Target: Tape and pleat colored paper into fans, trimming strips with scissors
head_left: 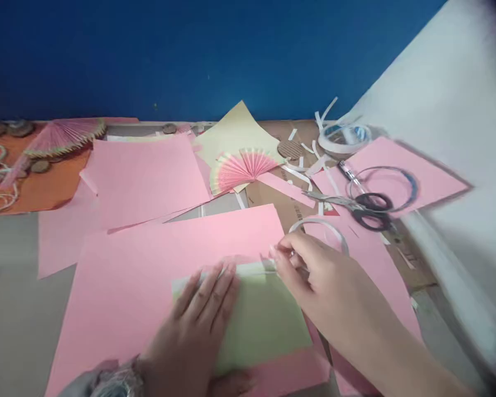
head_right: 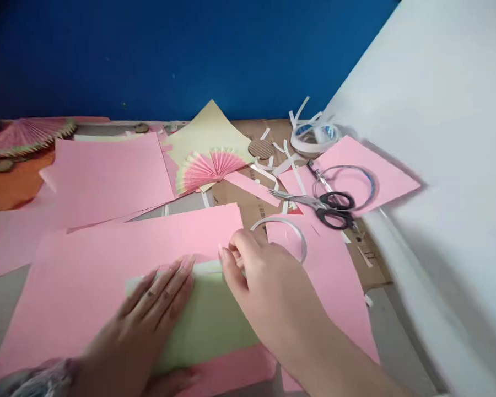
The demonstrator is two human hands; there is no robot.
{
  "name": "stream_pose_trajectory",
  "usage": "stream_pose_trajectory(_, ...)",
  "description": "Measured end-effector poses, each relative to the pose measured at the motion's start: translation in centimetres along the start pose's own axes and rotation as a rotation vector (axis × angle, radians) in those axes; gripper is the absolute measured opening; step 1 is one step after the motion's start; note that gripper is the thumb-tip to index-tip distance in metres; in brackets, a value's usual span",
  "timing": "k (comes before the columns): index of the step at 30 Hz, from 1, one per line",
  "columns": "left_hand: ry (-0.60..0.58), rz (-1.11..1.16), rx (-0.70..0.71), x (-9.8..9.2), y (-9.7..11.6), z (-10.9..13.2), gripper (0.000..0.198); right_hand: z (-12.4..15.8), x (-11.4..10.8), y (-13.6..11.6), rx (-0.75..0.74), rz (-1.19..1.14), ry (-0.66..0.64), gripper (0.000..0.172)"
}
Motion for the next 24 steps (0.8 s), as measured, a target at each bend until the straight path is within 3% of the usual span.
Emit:
stream_pose_trajectory(8, 0.028, -0.023, 0.02, -0.1, -0.2, -0.4, 0.091, -0.1, -1.6, 1.7, 0.058, 0.019, 0.091, 0.012)
stream_pose_trajectory(10, 0.028, -0.028, 0.034, -0.1, -0.2, -0.3, 0.089, -0.2, -2.0, 1.7, 0.01, -0.001, 0.119, 0.008)
stream_pose_trajectory(15, 0.03, -0.056, 0.063, -0.1, -0.1, 0.0, 0.086, -0.5, 0.2, -0.4, -0.184, -0.148, -0.081, 0.014)
stream_pose_trajectory(19, 0.014, -0.091, 0.061, 0.1, -0.1, 0.5, 0.088, -0.5, 1.6, -1.0, -0.203, -0.063, -0.159, 0.01)
stream_pose_trajectory(24, -0.008, -0.097, 0.047, 0.4, -0.1, 0.7, 0.087, -0.4, 2.5, -1.1, -0.217, 0.01, -0.217, 0.019)
Point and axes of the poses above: each hand's wrist, its own z-axis away from the middle knuckle, its own x-axis out of the palm, y = z × x, the point moved 8 cm from there along -z, towards the middle knuckle, and after that the axes turned 10 degrees about -x, right-handed, at the moved point
